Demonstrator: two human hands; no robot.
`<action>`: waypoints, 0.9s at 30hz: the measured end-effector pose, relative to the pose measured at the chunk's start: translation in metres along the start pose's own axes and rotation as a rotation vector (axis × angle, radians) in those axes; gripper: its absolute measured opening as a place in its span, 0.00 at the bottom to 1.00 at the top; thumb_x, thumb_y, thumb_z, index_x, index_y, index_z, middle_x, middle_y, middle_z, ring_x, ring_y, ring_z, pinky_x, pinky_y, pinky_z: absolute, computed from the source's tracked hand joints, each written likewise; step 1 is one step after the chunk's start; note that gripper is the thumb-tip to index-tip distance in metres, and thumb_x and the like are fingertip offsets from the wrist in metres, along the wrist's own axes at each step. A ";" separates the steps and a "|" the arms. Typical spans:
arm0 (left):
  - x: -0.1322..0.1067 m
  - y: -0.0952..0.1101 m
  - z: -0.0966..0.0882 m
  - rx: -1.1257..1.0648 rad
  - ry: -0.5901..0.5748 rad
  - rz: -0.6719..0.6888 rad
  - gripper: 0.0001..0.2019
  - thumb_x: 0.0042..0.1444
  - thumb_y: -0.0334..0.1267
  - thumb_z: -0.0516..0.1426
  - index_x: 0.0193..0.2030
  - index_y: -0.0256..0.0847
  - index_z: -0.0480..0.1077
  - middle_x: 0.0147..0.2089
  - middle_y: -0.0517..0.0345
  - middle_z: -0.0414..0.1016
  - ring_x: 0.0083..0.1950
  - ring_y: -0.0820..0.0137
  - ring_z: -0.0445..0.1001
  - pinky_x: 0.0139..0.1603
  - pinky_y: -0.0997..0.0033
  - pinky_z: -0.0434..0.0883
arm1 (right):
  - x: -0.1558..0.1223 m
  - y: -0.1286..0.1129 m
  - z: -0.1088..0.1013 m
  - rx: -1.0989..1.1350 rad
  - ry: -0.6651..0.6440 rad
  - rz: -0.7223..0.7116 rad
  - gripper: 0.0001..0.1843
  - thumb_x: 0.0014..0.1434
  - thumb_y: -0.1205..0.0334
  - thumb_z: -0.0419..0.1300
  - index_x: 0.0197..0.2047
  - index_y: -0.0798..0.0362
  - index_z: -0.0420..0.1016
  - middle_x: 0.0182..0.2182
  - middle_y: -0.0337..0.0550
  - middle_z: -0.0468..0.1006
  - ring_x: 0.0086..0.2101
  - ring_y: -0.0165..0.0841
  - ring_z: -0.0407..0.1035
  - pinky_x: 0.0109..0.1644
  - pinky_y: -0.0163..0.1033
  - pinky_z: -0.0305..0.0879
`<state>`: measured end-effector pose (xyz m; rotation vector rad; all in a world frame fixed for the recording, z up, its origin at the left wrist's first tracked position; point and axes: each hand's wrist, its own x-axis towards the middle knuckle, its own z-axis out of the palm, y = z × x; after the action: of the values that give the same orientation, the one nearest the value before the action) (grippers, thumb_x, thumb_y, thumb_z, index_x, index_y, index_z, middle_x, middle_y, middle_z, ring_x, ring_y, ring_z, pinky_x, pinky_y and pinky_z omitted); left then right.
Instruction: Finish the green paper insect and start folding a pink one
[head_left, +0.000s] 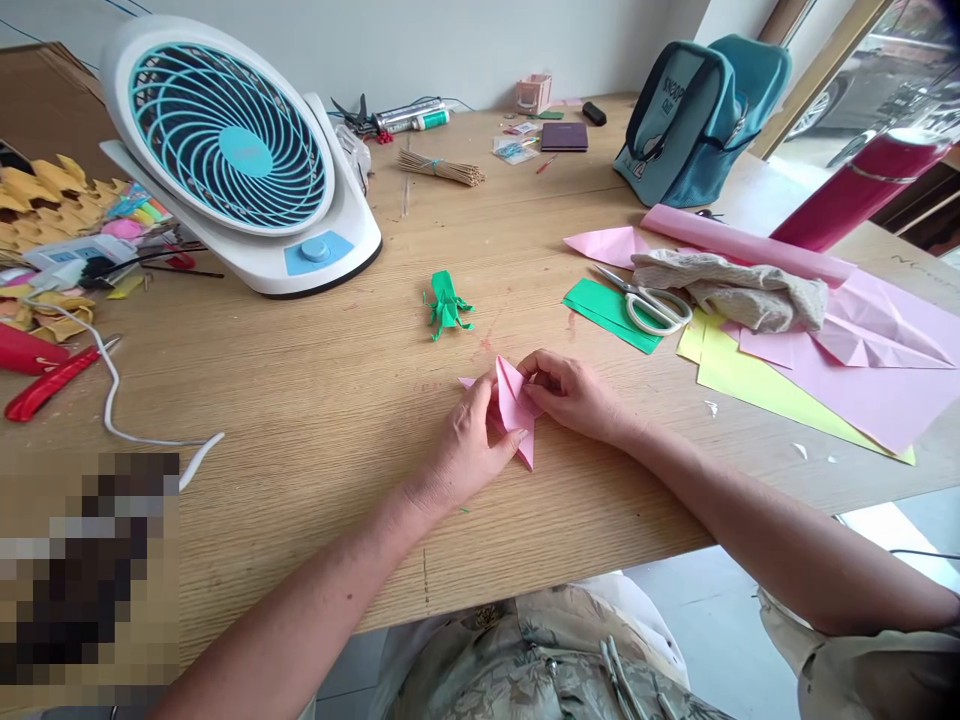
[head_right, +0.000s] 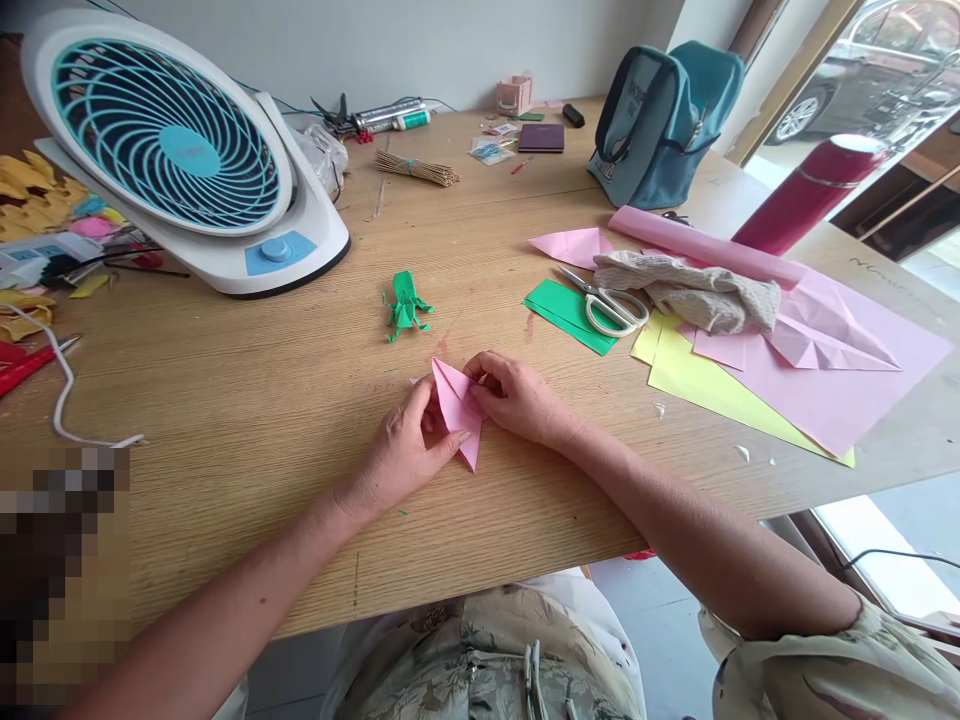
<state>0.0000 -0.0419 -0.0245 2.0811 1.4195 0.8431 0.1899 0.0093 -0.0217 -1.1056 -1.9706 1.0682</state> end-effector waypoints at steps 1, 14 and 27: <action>0.000 0.000 0.000 0.007 0.001 0.009 0.25 0.54 0.32 0.64 0.57 0.39 0.62 0.49 0.49 0.76 0.52 0.60 0.77 0.51 0.62 0.75 | 0.000 0.000 0.000 0.025 -0.006 0.002 0.10 0.55 0.71 0.54 0.40 0.54 0.71 0.27 0.36 0.73 0.27 0.28 0.67 0.30 0.32 0.62; 0.002 0.003 -0.005 -0.090 0.007 0.123 0.17 0.56 0.30 0.61 0.51 0.37 0.65 0.46 0.51 0.76 0.46 0.65 0.76 0.48 0.65 0.74 | -0.002 -0.002 0.002 0.039 0.027 0.009 0.07 0.59 0.68 0.56 0.43 0.53 0.68 0.28 0.36 0.71 0.26 0.28 0.68 0.28 0.33 0.63; 0.002 -0.001 -0.001 -0.104 0.037 0.088 0.20 0.55 0.21 0.52 0.54 0.37 0.69 0.44 0.52 0.80 0.42 0.68 0.79 0.47 0.67 0.75 | -0.012 -0.007 -0.001 -0.234 0.148 -0.059 0.10 0.59 0.70 0.57 0.45 0.51 0.66 0.30 0.38 0.74 0.29 0.30 0.70 0.35 0.36 0.67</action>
<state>-0.0014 -0.0398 -0.0242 2.0716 1.2818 0.9747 0.1933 -0.0037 -0.0168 -1.2032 -2.0312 0.7165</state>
